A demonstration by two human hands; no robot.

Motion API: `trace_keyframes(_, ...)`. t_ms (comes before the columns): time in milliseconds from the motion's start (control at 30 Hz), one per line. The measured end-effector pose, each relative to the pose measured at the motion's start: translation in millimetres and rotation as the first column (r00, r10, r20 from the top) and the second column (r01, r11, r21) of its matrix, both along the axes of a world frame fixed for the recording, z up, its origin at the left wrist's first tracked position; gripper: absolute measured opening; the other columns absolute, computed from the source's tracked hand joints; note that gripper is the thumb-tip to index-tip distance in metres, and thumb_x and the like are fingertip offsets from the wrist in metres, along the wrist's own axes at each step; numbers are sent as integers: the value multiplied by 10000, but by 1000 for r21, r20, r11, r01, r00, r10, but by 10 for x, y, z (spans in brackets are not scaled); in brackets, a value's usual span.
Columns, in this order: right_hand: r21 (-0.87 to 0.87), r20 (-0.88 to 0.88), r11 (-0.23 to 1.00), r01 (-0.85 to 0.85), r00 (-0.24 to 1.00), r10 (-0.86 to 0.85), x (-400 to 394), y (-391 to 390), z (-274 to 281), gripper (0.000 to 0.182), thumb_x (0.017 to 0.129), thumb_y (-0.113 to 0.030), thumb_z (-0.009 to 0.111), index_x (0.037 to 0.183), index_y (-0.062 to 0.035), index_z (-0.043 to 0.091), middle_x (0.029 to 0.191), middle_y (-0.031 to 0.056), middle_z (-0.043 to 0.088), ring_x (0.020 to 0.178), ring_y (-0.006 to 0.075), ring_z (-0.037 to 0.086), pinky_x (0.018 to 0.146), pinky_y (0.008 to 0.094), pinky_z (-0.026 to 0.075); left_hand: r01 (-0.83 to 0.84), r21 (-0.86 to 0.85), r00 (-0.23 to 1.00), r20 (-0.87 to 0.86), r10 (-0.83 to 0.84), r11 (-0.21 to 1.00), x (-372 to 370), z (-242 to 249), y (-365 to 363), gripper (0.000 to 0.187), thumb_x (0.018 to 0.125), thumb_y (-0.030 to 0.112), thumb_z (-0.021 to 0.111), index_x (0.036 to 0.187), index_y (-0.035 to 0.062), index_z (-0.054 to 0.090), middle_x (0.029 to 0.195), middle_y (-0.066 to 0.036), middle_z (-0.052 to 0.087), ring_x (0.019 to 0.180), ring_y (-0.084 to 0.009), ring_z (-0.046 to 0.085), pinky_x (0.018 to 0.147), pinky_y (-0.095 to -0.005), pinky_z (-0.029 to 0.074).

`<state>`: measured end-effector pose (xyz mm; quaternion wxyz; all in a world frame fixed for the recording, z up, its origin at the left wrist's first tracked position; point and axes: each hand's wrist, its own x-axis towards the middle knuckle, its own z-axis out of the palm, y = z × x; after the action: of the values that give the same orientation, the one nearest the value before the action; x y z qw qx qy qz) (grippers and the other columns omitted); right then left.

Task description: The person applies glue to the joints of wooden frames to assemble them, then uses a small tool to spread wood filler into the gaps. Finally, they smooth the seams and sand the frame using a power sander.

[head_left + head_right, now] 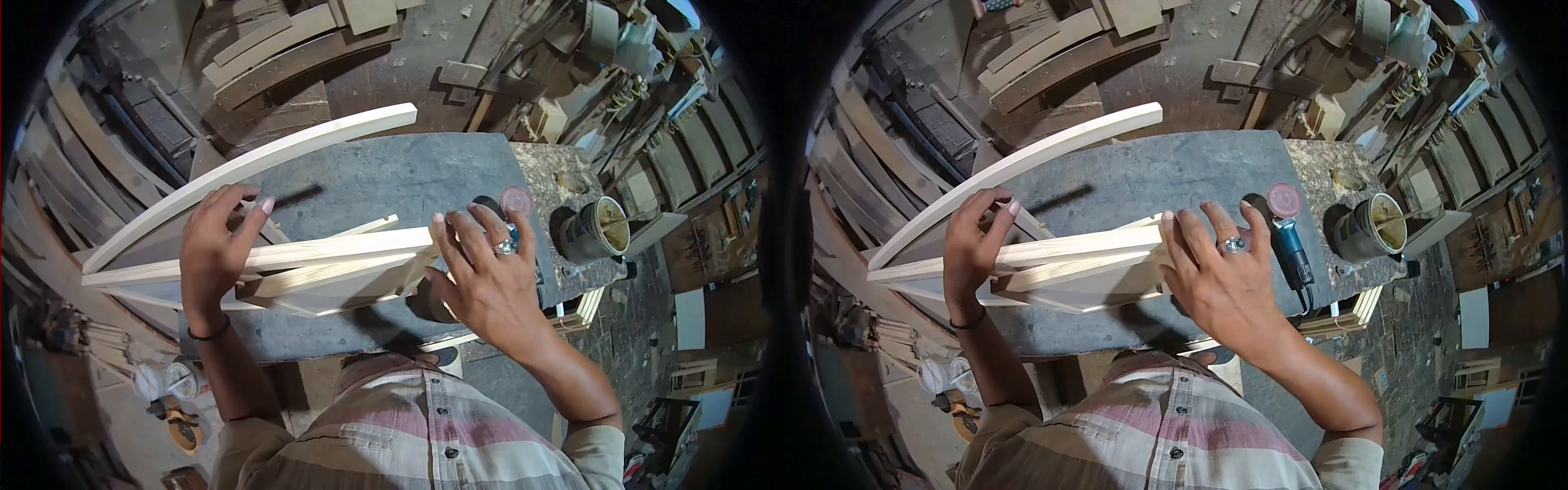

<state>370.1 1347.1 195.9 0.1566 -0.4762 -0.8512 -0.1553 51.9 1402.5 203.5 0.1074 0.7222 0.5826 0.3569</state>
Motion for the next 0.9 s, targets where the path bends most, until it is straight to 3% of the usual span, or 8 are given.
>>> trace_keyframes(167,-156,-317,973,170,925,-212,229,17,17,718,823,-322,796,1388,30,527,1376,214,512,1274,375,508,1090,557,323,8,6,1000,-25,-8,1000,-38,-47,17,266,902,232,720,1020,-4,684,946,-169,691,824,-322,663,766,-381,505)
trace_keyframes(300,-108,-640,977,186,738,-212,474,-71,-457,562,844,-286,792,1288,0,600,1215,251,609,1062,412,631,842,450,505,-6,40,998,-70,9,999,-46,-74,27,278,901,247,726,1026,1,690,952,-165,695,840,-326,665,780,-378,507)
trace_keyframes(367,-250,-590,968,11,791,-162,497,-269,-979,321,863,-220,766,1102,-28,671,1060,214,665,936,387,657,696,437,506,-18,18,996,-82,19,1000,-41,-75,41,285,900,254,731,1035,6,694,958,-165,696,845,-321,666,786,-377,510)
trace_keyframes(433,-764,-192,645,22,947,-259,315,-394,-1404,190,868,-161,728,1009,-44,680,976,172,680,904,369,658,689,457,504,-97,-50,992,-81,93,994,-17,-63,36,291,904,257,727,1048,7,695,960,-163,695,847,-307,670,791,-374,514)
trace_keyframes(633,-488,-575,861,-140,794,-197,284,-467,-1891,127,879,-175,718,976,-93,715,874,159,707,811,366,692,711,461,544,-149,-135,987,-84,139,980,-20,-66,48,303,914,253,716,1081,2,687,960,-167,689,856,-289,682,785,-364,522)
trace_keyframes(700,-762,-268,634,127,831,-488,543,-264,-1660,259,846,-125,712,1102,-95,681,996,175,711,866,386,690,737,468,537,-134,-122,989,-84,124,983,-24,-64,44,305,914,253,717,1086,3,686,965,-169,689,852,-291,684,783,-365,523)
trace_keyframes(767,-501,-410,849,169,817,-405,761,-123,-1847,228,840,-76,676,1067,-90,688,992,179,711,887,395,686,731,482,524,-121,-105,990,-85,112,987,-34,-60,28,307,913,252,719,1090,4,685,970,-172,689,849,-292,686,781,-366,525)
trace_keyframes(900,-583,-248,797,157,900,-358,812,-10,-2241,275,827,-164,652,1075,-58,703,1073,237,693,881,438,697,785,524,559,-134,-94,989,-71,127,987,-25,-56,26,286,907,228,730,1080,5,686,984,-170,692,842,-290,696,768,-361,528)
